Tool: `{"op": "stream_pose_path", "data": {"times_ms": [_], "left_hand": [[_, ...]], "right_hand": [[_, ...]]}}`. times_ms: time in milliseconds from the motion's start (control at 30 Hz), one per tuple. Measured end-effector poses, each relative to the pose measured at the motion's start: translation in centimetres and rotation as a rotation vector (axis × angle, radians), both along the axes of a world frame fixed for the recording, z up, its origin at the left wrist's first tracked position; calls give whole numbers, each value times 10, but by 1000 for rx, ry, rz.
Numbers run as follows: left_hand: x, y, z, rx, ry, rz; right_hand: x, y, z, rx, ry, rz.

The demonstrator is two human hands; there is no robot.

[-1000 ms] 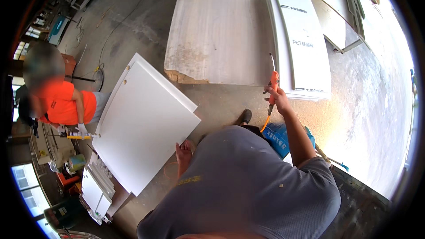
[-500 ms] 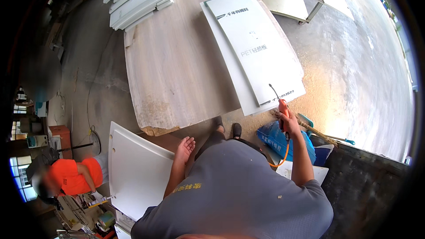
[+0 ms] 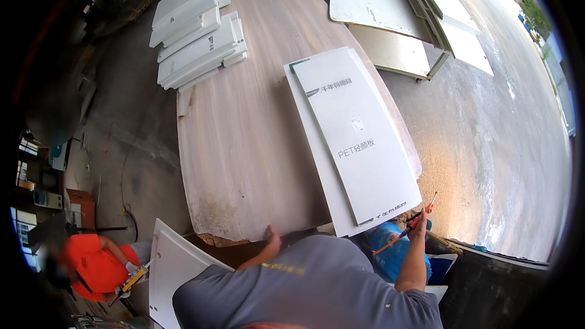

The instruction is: The person picks up white rectangular panels and places them on a drilling machine. They use a handheld air blow gun to clear debris from the panels and the machine bed. The person then drills holes into the panels and stacks the finished pieces.

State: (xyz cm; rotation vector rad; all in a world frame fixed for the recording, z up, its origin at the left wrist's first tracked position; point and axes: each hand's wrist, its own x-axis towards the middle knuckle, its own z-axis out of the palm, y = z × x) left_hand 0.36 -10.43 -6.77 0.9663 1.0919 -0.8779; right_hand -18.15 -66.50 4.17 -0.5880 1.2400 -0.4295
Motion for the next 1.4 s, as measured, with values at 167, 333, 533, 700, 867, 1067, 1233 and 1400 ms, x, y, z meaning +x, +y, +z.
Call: {"op": "stream_pose_path", "data": {"times_ms": [167, 333, 533, 700, 867, 1067, 1233, 1400], "left_hand": [[24, -30, 28, 121, -65, 117], [35, -54, 33, 254, -52, 219], [45, -74, 27, 382, 13, 275], [48, -78, 26, 469, 21, 284], [45, -74, 31, 542, 6, 296], [35, -63, 30, 693, -14, 294], [29, -53, 33, 875, 6, 277], [24, -49, 30, 1001, 47, 258]], "right_hand": [[26, -55, -46, -17, -247, 240], [64, -53, -46, 49, -281, -3], [42, -62, -62, 122, -204, 36], [35, -57, -71, 163, -177, 53], [39, -61, -78, 153, -209, 106], [67, -43, -62, 117, -261, 184], [66, -36, -59, 137, -328, 259], [66, -32, -72, 91, -369, 276]]}}
